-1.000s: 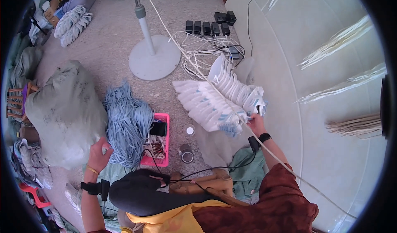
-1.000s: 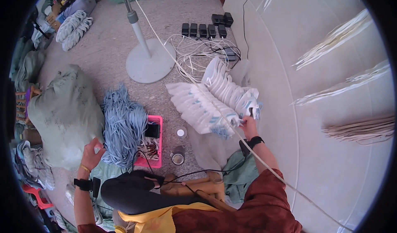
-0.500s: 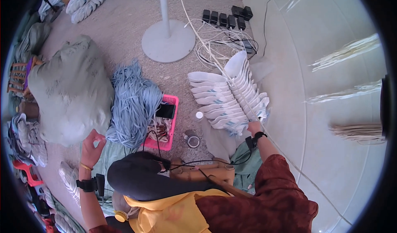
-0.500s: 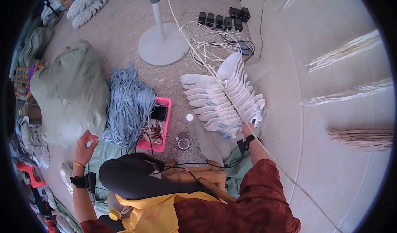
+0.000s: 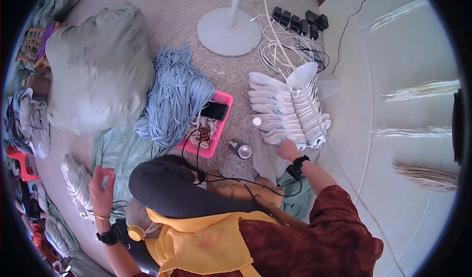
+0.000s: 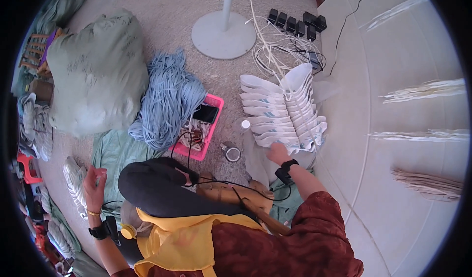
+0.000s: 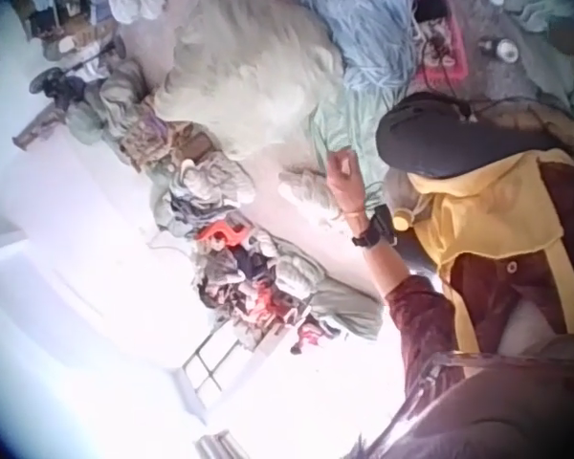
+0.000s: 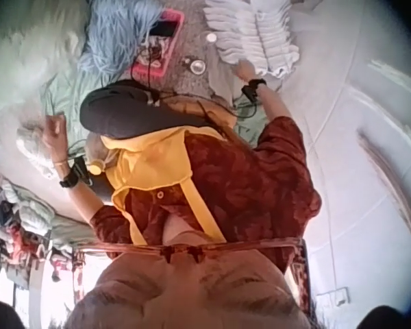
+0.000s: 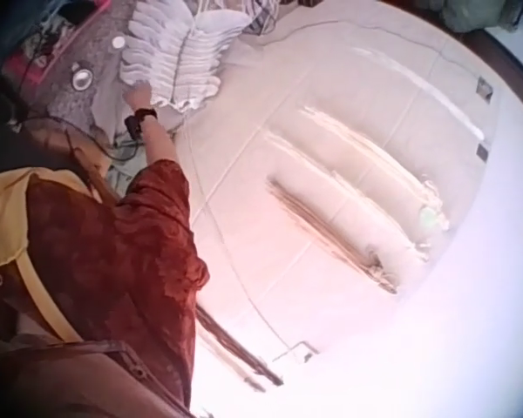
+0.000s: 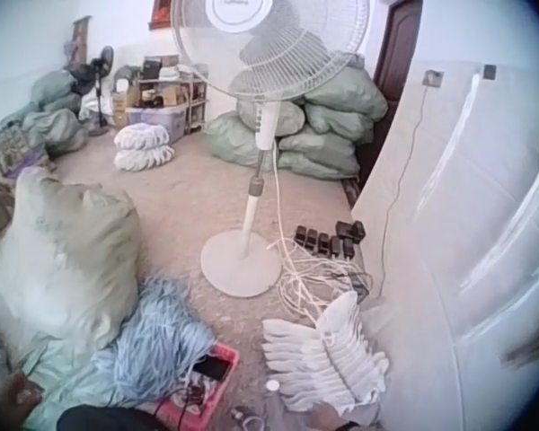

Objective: Manually assemble shoe upper components by threading and connecting parts.

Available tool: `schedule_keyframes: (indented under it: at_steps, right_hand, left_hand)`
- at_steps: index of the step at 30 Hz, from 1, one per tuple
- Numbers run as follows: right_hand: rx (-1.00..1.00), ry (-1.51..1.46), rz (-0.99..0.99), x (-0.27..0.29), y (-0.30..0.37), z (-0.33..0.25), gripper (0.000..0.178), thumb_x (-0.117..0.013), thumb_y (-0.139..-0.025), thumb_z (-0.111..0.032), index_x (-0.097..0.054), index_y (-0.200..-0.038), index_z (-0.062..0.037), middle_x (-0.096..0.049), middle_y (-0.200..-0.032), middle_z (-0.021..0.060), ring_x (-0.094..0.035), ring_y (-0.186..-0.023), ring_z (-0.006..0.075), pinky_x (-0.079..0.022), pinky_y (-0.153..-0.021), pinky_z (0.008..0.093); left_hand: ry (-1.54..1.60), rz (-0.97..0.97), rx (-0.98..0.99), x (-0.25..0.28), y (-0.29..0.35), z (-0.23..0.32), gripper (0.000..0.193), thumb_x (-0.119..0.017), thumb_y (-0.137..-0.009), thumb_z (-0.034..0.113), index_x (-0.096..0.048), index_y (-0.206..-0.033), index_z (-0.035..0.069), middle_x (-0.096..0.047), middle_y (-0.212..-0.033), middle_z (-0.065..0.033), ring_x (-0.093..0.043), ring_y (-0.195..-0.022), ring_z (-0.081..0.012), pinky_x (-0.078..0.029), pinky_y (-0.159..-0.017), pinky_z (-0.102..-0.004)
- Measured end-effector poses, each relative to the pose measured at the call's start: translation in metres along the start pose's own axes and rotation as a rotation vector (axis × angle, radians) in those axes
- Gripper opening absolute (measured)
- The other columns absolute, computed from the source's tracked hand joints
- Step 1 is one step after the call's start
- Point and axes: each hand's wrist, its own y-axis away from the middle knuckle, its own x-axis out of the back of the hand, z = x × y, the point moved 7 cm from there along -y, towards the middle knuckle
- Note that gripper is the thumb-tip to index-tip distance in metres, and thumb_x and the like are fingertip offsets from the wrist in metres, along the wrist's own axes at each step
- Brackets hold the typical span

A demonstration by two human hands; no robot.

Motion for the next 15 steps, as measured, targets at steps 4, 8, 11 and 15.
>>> schedule_keyframes:
  at_steps: [4,8,11,15]
  right_hand:
    - [0.148,-0.334,0.121,0.046,0.016,-0.129,0.056,-0.076,-0.085,-0.05,-0.068,-0.105,0.001,-0.07,-0.096,0.0277,-0.068,-0.091,0.0454,-0.054,-0.079,0.0515]
    - [0.422,-0.271,0.122,0.051,0.041,-0.209,0.064,-0.078,-0.085,-0.043,-0.056,-0.132,-0.0058,-0.068,-0.109,0.026,-0.067,-0.095,0.0456,-0.055,-0.083,0.0503]
    - [0.537,-0.178,0.035,0.017,0.047,-0.226,0.067,-0.083,-0.08,-0.031,-0.053,-0.135,-0.0084,-0.065,-0.115,0.0255,-0.065,-0.102,0.045,-0.054,-0.087,0.0488]
    - [0.537,-0.198,0.001,-0.007,0.048,-0.227,0.065,-0.083,-0.074,-0.016,-0.054,-0.131,-0.0076,-0.063,-0.11,0.0245,-0.063,-0.104,0.0447,-0.053,-0.087,0.049]
  left_hand:
    - [0.037,0.016,0.091,-0.007,0.043,-0.024,0.012,-0.065,-0.093,0.0,-0.058,-0.101,-0.004,-0.073,-0.103,-0.016,-0.072,-0.098,-0.0246,-0.054,-0.089,-0.0347]
    - [0.119,0.013,0.118,-0.013,0.077,-0.049,0.011,-0.064,-0.093,-0.001,-0.056,-0.1,-0.004,-0.073,-0.103,-0.0163,-0.071,-0.097,-0.0222,-0.055,-0.089,-0.0339]
    - [0.132,0.024,0.144,-0.014,0.092,-0.056,0.011,-0.064,-0.093,-0.002,-0.056,-0.1,-0.004,-0.073,-0.103,-0.0163,-0.071,-0.097,-0.022,-0.055,-0.09,-0.0343]
    - [0.14,0.037,0.147,-0.015,0.104,-0.061,0.011,-0.063,-0.093,-0.002,-0.056,-0.1,-0.005,-0.073,-0.103,-0.016,-0.071,-0.097,-0.0218,-0.055,-0.09,-0.0345]
